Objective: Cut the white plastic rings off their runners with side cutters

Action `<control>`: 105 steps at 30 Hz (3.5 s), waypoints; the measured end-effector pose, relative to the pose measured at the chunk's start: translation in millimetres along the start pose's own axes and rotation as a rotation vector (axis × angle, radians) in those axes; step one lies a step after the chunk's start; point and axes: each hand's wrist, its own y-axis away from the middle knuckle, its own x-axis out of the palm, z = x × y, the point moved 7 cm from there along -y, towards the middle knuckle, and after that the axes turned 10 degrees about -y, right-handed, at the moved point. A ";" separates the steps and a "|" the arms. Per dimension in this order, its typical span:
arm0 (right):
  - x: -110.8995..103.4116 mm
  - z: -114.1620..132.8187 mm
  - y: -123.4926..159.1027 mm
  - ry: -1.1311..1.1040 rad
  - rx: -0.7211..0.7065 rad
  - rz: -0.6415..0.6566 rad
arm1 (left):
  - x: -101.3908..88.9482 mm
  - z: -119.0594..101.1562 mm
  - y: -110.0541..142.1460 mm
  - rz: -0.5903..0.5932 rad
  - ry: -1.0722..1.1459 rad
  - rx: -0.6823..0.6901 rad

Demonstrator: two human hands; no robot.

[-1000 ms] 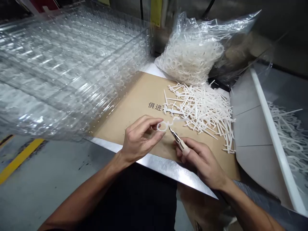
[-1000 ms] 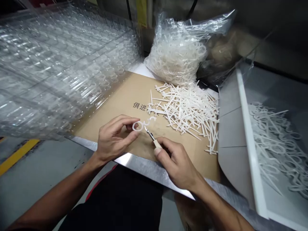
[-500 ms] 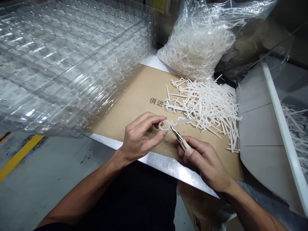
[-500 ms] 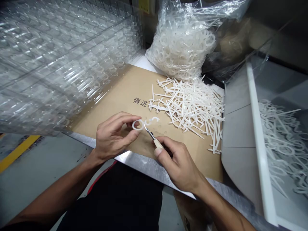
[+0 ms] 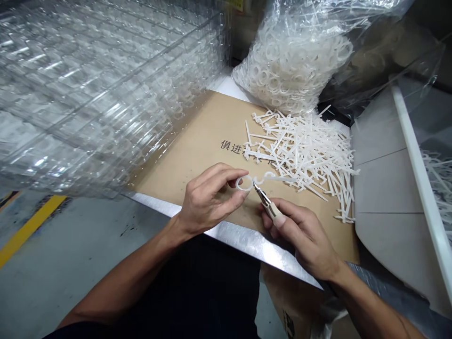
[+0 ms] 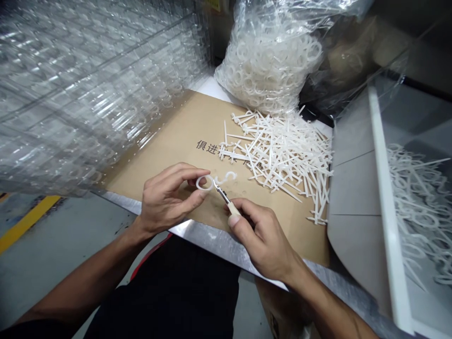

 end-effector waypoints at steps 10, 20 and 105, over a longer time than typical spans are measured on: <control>1.8 -2.3 0.4 -0.095 0.033 0.014 | -0.3 -2.0 -0.6 -0.007 -0.003 0.016; 2.4 -4.4 2.4 -0.085 0.037 0.022 | 1.0 -1.4 -0.4 0.008 0.007 0.017; 4.4 -11.5 -2.0 -0.191 0.093 -0.042 | -4.0 -3.8 0.0 -0.077 -0.002 0.059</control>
